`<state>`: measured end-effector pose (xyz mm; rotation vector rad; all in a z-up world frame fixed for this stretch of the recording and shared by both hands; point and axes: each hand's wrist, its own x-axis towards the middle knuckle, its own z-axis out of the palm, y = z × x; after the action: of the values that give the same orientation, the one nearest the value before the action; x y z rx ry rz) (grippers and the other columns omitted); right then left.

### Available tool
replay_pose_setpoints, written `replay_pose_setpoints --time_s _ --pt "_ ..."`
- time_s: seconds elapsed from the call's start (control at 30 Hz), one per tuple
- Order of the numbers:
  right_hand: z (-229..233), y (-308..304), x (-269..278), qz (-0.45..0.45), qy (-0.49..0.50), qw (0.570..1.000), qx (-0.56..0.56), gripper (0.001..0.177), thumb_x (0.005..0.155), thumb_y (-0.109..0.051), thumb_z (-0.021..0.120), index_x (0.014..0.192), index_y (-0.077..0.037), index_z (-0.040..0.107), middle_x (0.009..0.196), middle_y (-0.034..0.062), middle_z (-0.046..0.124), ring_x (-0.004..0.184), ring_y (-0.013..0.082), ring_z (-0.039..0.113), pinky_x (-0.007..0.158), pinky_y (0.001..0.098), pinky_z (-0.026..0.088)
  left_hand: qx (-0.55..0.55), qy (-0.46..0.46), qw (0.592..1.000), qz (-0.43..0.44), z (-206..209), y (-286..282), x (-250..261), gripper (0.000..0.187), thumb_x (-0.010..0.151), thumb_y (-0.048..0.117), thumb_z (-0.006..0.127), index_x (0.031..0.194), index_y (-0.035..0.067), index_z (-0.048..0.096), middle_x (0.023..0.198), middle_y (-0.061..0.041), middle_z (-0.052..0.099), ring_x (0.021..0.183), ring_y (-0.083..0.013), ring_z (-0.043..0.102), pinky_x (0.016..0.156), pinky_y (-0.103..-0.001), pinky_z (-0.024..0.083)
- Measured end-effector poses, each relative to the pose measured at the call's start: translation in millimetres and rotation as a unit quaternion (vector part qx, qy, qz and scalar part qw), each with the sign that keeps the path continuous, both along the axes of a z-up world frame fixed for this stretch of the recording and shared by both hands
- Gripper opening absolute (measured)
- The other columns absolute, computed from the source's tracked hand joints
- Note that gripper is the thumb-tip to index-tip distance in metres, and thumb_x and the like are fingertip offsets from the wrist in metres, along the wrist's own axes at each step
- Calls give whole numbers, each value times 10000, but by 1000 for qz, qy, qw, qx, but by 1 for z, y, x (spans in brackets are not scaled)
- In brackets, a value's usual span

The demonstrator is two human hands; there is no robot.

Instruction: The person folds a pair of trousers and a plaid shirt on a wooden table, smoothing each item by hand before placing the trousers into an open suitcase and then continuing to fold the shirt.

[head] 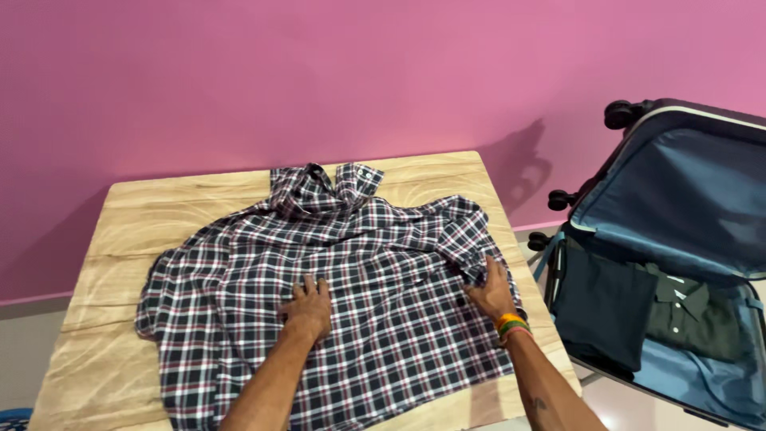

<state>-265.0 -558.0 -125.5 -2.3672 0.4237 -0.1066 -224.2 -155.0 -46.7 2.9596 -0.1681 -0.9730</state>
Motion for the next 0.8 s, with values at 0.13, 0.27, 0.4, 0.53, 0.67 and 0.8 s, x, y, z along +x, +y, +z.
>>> replay_pose_setpoints --time_s 0.13,0.27,0.4,0.53,0.67,0.8 --pt "-3 13 -14 -9 -93 995 -37 766 737 -209 797 1433 -47 521 1402 238 591 1311 394 567 1124 430 468 27 -230 969 -90 -41 -27 -13 872 861 160 781 1574 113 280 1646 -205 196 1431 -421 340 1042 -705 444" --pt "-9 21 -44 -62 -56 995 -56 854 665 -138 846 1415 9 466 1388 287 538 1298 432 499 1106 460 402 -71 -132 978 -144 -31 -72 -49 952 805 116 771 1615 169 273 1657 -218 201 1395 -432 401 1027 -600 501" --pt "-7 2 -57 -33 -75 995 -49 830 680 -136 821 1423 3 477 1405 269 548 1304 411 519 1117 453 407 -69 -72 988 -116 -8 -94 -56 921 781 225 831 1553 293 332 1633 -166 215 1424 -506 331 1044 -564 500" --pt "5 -10 -65 28 -45 998 -33 759 688 -166 803 1386 -45 530 1442 206 570 1284 373 574 1089 417 479 -81 -104 984 -120 5 -101 -54 857 769 219 814 1530 278 423 1592 -197 333 1353 -498 465 1012 -491 563" --pt "38 -12 -79 -53 95 991 -75 756 727 -301 853 1376 -78 537 1357 194 597 1265 373 568 1043 465 485 -13 -73 989 -129 23 -113 -56 884 763 210 836 1534 254 406 1575 -216 344 1305 -497 515 980 -485 578" --pt "45 -26 -97 -162 172 963 -134 741 720 -429 880 1303 -92 570 1382 144 564 1285 356 527 969 554 459 60 -38 992 -106 28 -129 -58 879 805 269 842 1538 183 365 1569 -227 329 1292 -464 529 864 -590 612"
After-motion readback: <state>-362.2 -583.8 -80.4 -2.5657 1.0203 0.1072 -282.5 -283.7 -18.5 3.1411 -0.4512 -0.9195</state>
